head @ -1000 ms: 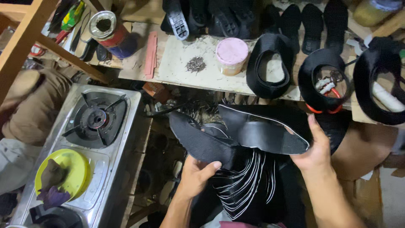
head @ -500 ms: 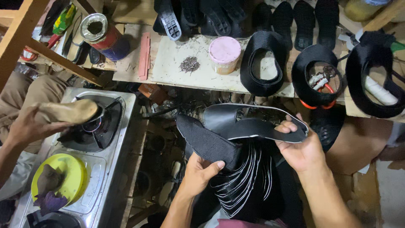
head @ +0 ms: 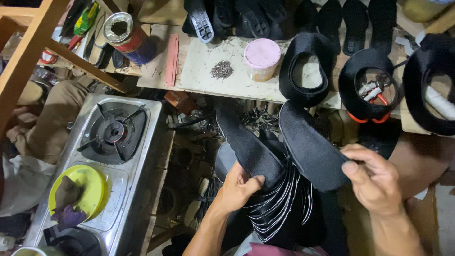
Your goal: The person sits on the floor and unties a strap bundling a stack of black shoe uppers. They then take the uppers one at a time, turn and flex each one, and stack the finished pieces on the workbench alongside other completed uppers.
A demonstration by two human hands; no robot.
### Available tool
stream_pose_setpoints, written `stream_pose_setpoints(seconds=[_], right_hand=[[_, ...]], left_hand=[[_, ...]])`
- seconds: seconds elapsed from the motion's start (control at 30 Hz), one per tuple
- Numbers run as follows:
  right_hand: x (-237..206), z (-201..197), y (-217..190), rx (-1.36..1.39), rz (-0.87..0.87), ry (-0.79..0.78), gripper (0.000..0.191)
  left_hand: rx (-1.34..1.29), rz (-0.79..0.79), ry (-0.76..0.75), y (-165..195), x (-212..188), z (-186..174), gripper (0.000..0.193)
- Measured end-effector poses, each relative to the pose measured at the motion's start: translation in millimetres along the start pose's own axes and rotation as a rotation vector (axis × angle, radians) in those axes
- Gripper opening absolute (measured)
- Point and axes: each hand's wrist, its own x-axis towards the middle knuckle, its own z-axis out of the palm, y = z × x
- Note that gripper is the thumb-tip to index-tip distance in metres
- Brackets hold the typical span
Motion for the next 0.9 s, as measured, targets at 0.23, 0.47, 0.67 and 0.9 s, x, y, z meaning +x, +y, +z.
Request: stream_pose_setpoints(seconds=[0.23, 0.47, 0.67, 0.9], right_hand=[[-13, -5, -72, -0.89, -0.203, -0.018, 0.017], [-55, -102, -116, -1.517, -0.261, 0.225, 0.019], [-62, -235, -124, -1.628, -0.238, 0.43, 0.016], [-14, -261, -118, -1.878, -0.22, 0.396, 0.011]], left_hand=[[0.085, -0.003, -0.075, -8, -8, -4, 0.066], [0.126, -0.08, 0.026, -42, -21, -18, 0.065], [0.106, -0.163, 0.058, -59, -22, -23, 0.065], [0.2, -0.175, 0.066, -52, -21, -16, 0.068]])
